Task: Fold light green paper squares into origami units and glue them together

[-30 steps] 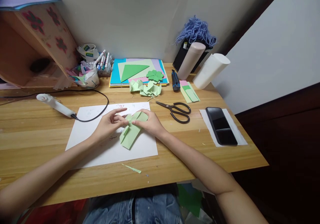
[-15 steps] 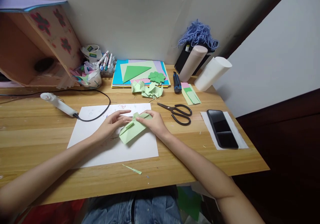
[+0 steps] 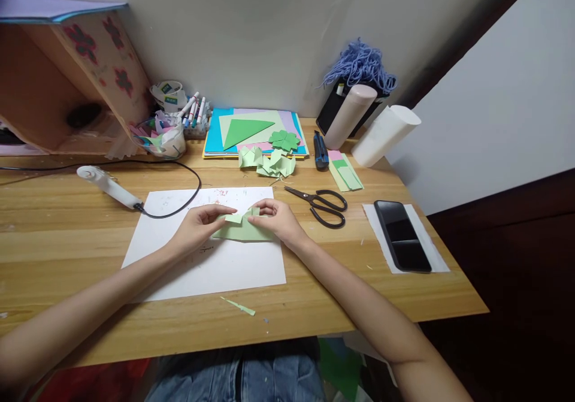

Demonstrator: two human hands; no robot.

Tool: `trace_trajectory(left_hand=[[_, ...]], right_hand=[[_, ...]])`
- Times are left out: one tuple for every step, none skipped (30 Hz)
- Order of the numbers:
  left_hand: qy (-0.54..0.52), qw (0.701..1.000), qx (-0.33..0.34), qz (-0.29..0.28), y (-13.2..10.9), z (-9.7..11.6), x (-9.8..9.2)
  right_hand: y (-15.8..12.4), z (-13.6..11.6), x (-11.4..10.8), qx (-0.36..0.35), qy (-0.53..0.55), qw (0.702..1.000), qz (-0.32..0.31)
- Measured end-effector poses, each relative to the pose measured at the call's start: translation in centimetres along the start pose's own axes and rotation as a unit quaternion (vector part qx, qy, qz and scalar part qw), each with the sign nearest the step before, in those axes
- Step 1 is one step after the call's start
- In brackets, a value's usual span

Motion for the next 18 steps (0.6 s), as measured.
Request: trace_trajectory(left_hand=[[0.025,1.0,0.006,0.003,0.0,0.1,-0.1],[0.047,0.999,0.013,0.004,0.0,0.2,-0.1],[0.066,0.998,0.019,0.004,0.0,0.4,-0.1],[0.08,0.996,0.028,0.004,-0.1,0.6,-0.1],[0.09,0.995,0.037,0.004,-0.1,0.7,0.0],[0.097,0.994,0.046,0.003,-0.2,0.9,0.0],[0.102,0.993,0.052,0.001,-0.2,1.0,0.1],[0.106,0.993,0.058,-0.001,-0.2,1.1,0.2],[0.112,0.992,0.064,-0.003,-0.3,1.2,0.3],[0.12,0.991,0.068,-0.004,-0.3,1.3,0.4],[0.127,0.989,0.07,-0.006,-0.4,1.4,0.4],[0.133,0.988,0.072,-0.008,-0.4,1.4,0.5],[0.136,0.988,0.072,-0.01,-0.4,1.4,0.5],[0.136,0.988,0.07,-0.011,-0.5,1.4,0.6],[0.134,0.989,0.066,-0.012,-0.5,1.4,0.7],[0.131,0.989,0.061,-0.011,-0.5,1.3,0.7],[0.128,0.99,0.055,-0.009,-0.5,1.3,0.7],[0.126,0.991,0.05,-0.007,-0.5,1.2,0.7]], right_hand=[[0.0,0.0,0.2,0.005,-0.003,1.0,-0.022],[-0.1,0.0,0.3,0.007,-0.01,0.999,-0.036],[-0.1,0.0,0.4,0.005,-0.017,0.999,-0.046],[-0.2,0.0,0.5,0.002,-0.023,0.998,-0.053],[-0.2,0.0,0.6,-0.001,-0.027,0.998,-0.058],[-0.3,0.0,0.7,-0.004,-0.029,0.998,-0.061],[-0.3,0.0,0.8,-0.006,-0.03,0.998,-0.063],[-0.4,0.0,0.8,-0.008,-0.033,0.997,-0.063],[-0.4,-0.1,0.8,-0.011,-0.039,0.997,-0.061],[-0.4,-0.1,0.9,-0.016,-0.048,0.997,-0.057],[-0.5,-0.2,0.9,-0.022,-0.057,0.997,-0.054],[-0.5,-0.2,0.9,-0.029,-0.068,0.996,-0.051],[-0.6,-0.3,1.0,-0.037,-0.076,0.995,-0.049],[-0.6,-0.4,1.1,-0.043,-0.084,0.994,-0.047],[-0.6,-0.5,1.2,-0.048,-0.09,0.994,-0.045],[-0.7,-0.5,1.3,-0.051,-0.094,0.993,-0.042],[-0.7,-0.5,1.3,-0.053,-0.097,0.993,-0.038],[-0.7,-0.6,1.4,-0.054,-0.099,0.993,-0.035]])
Point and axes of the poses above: each hand's wrist, its own y-axis towards the middle knuckle, its own x-axis out of the palm, z = x × y, the point moved 4 cm from there along y, towards the middle knuckle, and after that the axes turned 9 degrees about x, right-handed, at the moved point
